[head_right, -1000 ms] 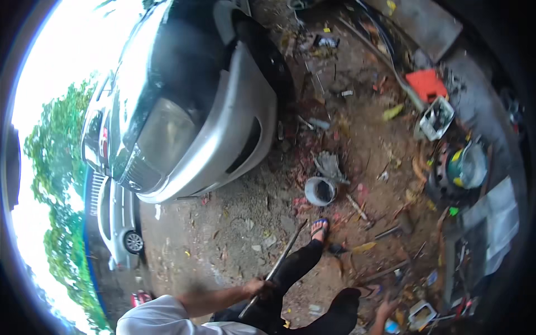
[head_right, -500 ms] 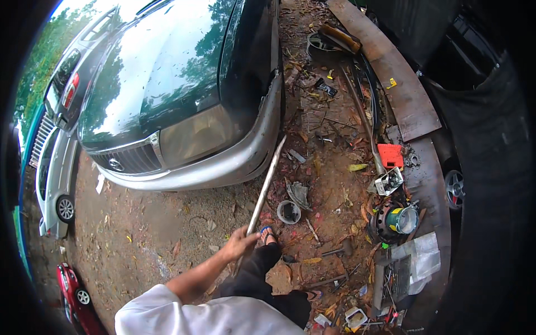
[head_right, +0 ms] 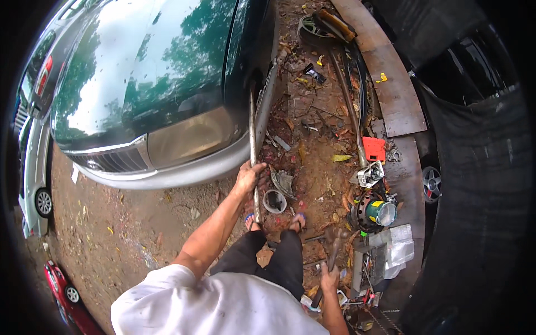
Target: Repairing and realigning a car's bumper using a hammer and a metal rod.
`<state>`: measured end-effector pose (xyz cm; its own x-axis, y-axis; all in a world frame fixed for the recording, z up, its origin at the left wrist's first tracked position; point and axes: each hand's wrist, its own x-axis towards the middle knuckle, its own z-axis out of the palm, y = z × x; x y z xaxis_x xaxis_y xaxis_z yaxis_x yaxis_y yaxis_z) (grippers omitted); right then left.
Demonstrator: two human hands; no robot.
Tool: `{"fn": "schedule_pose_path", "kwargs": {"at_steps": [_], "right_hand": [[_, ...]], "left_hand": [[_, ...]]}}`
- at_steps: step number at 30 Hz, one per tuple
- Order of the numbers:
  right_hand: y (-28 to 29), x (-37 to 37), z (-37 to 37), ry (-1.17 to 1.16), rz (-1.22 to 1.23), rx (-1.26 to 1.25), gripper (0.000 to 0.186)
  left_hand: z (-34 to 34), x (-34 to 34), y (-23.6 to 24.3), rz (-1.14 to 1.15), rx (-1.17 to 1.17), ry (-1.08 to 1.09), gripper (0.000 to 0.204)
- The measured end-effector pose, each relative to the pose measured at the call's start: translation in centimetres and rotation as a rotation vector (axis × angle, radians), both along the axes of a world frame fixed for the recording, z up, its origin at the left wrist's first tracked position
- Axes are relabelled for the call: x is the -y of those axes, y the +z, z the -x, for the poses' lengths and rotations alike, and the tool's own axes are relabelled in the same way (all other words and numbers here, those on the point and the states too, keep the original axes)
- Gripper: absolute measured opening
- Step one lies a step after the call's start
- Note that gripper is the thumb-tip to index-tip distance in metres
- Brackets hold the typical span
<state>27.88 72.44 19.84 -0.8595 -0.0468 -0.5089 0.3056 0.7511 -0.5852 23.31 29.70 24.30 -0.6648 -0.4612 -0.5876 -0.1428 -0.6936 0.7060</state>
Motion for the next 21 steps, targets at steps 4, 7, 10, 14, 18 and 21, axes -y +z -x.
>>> {"fn": "schedule_pose_path", "kwargs": {"at_steps": [4,7,10,14,18,21], "right_hand": [[6.2,3.7,7.5,0.248,0.026,-0.140,0.026],[10.9,7.1,14.5,0.351,0.075,-0.066,0.025],[15.4,10.9,20.4,0.591,-0.074,-0.031,0.024],[19.6,15.8,25.1,1.002,-0.038,-0.247,0.021],[20.9,19.2,27.4,1.106,-0.050,-0.204,0.032],[21.4,21.0,28.5,1.228,0.052,-0.251,0.041]], "left_hand": [[2.4,-0.7,-1.1,0.058,0.015,0.073,0.019],[4.5,-1.3,-1.4,0.053,0.028,0.147,0.018],[6.3,-1.8,-1.7,0.046,0.048,0.201,0.019],[7.7,-2.3,-2.5,-0.013,-0.057,0.222,0.021],[8.6,-2.8,-3.6,0.027,-0.070,0.240,0.020],[9.1,-3.0,-3.9,0.248,-0.044,0.098,0.024]]}}
